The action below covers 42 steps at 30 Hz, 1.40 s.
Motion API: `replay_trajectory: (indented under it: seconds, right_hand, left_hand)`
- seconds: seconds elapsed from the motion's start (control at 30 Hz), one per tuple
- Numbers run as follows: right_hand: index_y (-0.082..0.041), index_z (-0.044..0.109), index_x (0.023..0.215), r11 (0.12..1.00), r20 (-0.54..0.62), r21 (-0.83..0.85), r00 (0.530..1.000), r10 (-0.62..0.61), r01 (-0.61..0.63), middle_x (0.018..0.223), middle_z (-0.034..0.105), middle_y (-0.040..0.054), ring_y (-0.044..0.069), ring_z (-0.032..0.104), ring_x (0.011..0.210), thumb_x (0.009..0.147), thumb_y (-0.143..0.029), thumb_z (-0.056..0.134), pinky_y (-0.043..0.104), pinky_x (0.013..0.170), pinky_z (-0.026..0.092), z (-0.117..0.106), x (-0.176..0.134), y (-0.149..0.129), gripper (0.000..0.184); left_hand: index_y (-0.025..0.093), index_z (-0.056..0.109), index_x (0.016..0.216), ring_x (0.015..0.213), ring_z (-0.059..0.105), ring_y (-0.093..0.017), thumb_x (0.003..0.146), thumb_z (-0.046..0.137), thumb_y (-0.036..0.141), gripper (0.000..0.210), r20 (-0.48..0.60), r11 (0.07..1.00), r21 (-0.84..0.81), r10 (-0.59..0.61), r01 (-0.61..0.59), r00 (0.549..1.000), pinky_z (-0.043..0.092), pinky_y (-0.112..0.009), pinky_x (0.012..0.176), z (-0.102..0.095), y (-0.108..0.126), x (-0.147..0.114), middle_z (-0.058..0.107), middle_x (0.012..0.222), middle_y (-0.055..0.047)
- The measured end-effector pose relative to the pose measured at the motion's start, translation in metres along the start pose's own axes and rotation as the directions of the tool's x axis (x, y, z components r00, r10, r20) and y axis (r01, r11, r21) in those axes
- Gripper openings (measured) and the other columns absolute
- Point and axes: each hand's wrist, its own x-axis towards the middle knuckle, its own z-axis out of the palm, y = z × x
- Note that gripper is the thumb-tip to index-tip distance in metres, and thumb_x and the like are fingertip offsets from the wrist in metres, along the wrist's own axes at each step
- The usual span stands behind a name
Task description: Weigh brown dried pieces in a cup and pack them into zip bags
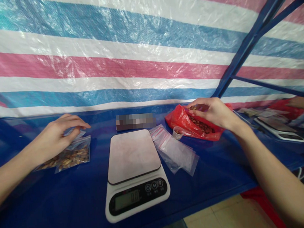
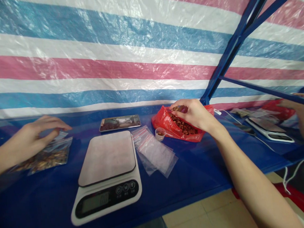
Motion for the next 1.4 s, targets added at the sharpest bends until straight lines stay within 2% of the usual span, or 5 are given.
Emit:
replay_trajectory:
  seconds: [0.2, 0.47, 0.7, 0.93, 1.4]
  right_hand:
    - [-0.02, 0.082, 0.098, 0.99, 0.075, 0.134, 0.996, 0.042, -0.052, 0.097, 0.085, 0.0114, 0.029, 0.077, 0.082, 0.082, -0.062, 0.081, 0.044, 0.076, 0.063, 0.0, 0.002, 0.005, 0.045]
    - [-0.022, 0.082, 0.097, 0.932, 0.079, 0.36, 0.997, 0.008, -0.036, 0.091, 0.084, 0.0073, 0.022, 0.078, 0.08, 0.081, -0.049, 0.089, 0.034, 0.073, 0.063, -0.003, -0.003, -0.026, 0.033]
    - [-0.02, 0.081, 0.101, 0.887, 0.3, 0.458, 0.95, -0.085, -0.065, 0.092, 0.083, 0.0068, 0.02, 0.078, 0.079, 0.085, -0.047, 0.086, 0.034, 0.076, 0.064, 0.018, -0.009, -0.056, 0.032]
    - [-0.018, 0.081, 0.1, 0.894, 0.411, 0.44, 0.904, -0.114, -0.088, 0.087, 0.081, 0.0052, 0.016, 0.073, 0.072, 0.087, -0.044, 0.084, 0.031, 0.068, 0.059, 0.024, -0.009, -0.046, 0.029]
    - [-0.02, 0.08, 0.101, 0.935, 0.39, 0.355, 0.911, -0.131, -0.017, 0.099, 0.081, 0.0063, 0.02, 0.076, 0.088, 0.087, -0.042, 0.083, 0.034, 0.078, 0.061, 0.027, -0.008, -0.038, 0.026]
  left_hand:
    - [0.034, 0.078, 0.095, 0.104, 0.07, -0.032, 0.091, 0.052, 0.045, 0.029, -0.012, 0.999, -0.036, -0.031, 0.03, 0.999, 0.055, -0.052, 0.099, 0.001, 0.0, 0.0, 0.079, 0.1, -0.005]
    - [0.025, 0.08, 0.095, 0.103, 0.07, -0.03, 0.094, 0.046, 0.048, 0.041, 0.005, 1.0, 0.001, -0.025, 0.025, 1.0, 0.055, -0.048, 0.097, 0.003, -0.002, 0.001, 0.079, 0.101, -0.009]
    - [0.026, 0.08, 0.095, 0.105, 0.069, -0.031, 0.093, 0.049, 0.048, 0.039, 0.017, 1.0, -0.004, -0.027, 0.027, 1.0, 0.054, -0.047, 0.098, 0.003, -0.003, 0.001, 0.08, 0.102, -0.008]
    - [0.027, 0.081, 0.096, 0.105, 0.069, -0.033, 0.093, 0.05, 0.047, 0.037, 0.033, 1.0, -0.009, -0.02, 0.02, 0.999, 0.054, -0.05, 0.098, 0.003, -0.005, 0.001, 0.08, 0.102, -0.009]
    - [0.028, 0.08, 0.094, 0.105, 0.069, -0.033, 0.092, 0.049, 0.047, 0.037, 0.05, 0.999, 0.004, -0.037, 0.037, 0.998, 0.055, -0.049, 0.099, 0.003, -0.001, 0.002, 0.08, 0.101, -0.008]
